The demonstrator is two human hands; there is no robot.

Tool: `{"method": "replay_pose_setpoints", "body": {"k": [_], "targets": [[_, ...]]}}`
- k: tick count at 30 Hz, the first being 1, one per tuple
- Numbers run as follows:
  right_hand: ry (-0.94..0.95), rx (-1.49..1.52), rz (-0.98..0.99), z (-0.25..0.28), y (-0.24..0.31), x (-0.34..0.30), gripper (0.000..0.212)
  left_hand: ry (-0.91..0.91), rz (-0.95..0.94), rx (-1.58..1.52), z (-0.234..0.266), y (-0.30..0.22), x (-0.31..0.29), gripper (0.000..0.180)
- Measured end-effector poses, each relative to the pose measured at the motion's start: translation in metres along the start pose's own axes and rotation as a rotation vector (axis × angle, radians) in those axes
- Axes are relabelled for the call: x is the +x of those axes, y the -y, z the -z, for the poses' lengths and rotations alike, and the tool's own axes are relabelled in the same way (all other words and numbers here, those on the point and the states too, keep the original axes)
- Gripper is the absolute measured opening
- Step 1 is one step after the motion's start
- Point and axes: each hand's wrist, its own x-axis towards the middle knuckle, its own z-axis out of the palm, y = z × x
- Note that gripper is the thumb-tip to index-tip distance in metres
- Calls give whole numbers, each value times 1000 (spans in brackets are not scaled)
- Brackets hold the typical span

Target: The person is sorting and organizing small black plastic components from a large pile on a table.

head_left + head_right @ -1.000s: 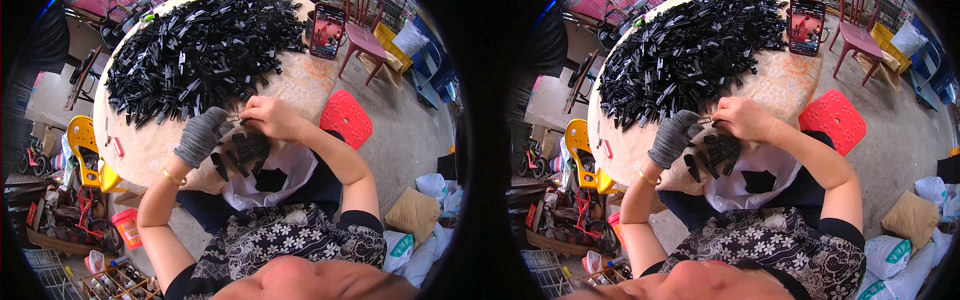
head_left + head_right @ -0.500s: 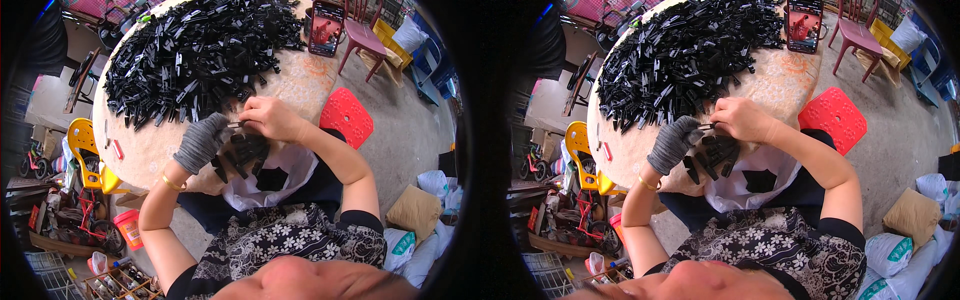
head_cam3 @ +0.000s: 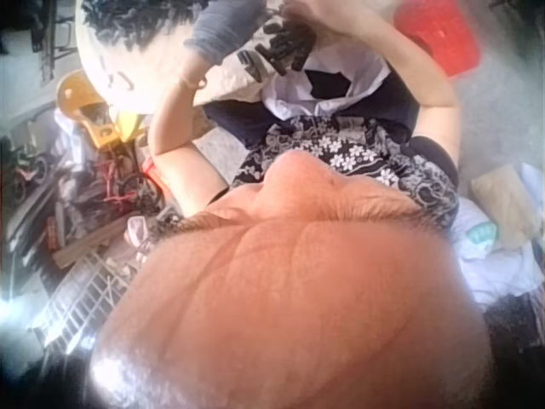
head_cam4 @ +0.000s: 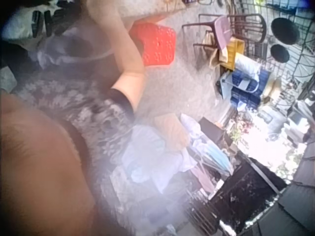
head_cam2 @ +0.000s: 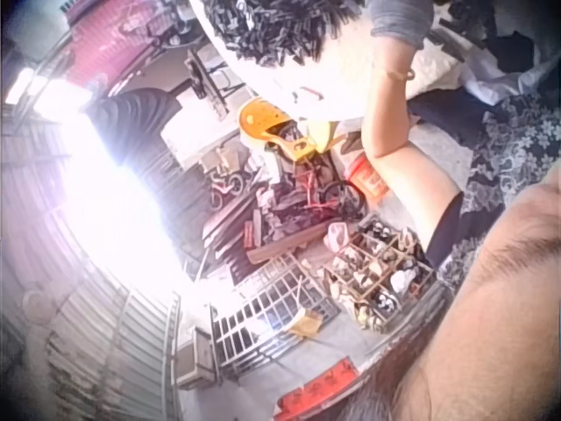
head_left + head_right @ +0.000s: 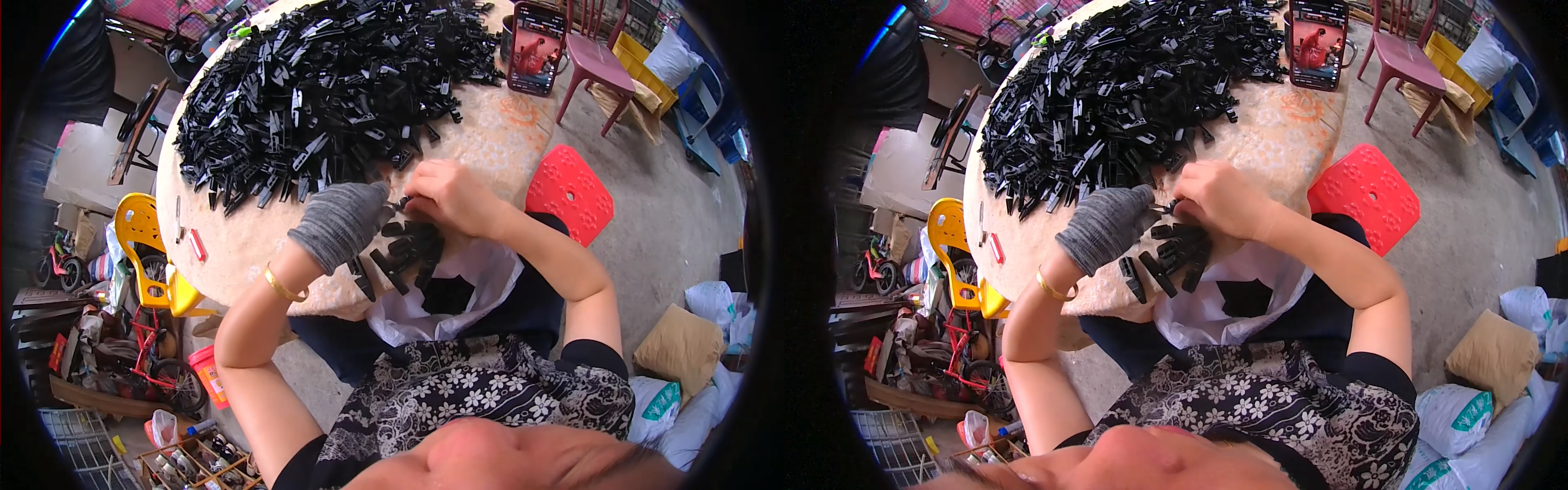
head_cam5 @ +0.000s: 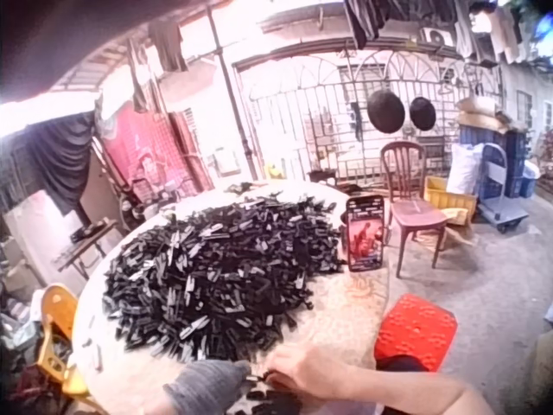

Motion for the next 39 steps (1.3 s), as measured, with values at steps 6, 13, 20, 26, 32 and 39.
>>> {"method": "replay_pose_setpoints", "body": {"k": [6,13,20,26,32,39], "targets": [[-17,-121,104,-7,15,11,13,107,-88,-5,3,6,17,25],[27,-164,7,6,2,-5,15,103,-164,73,1,-2,28,19],[-17,110,-5,-2,2,-1,15,30,-68,-56,-8,3,19,27],[143,554,-217,0,-3,15,25,-66,113,-450,-27,8,-2,76],[213,432,-11,-4,-8,17,20,-83,-89,-577,-17,7,-19,72],[305,313,-9,12,-12,21,15,-116,33,-231,-14,35,-56,38]]}}
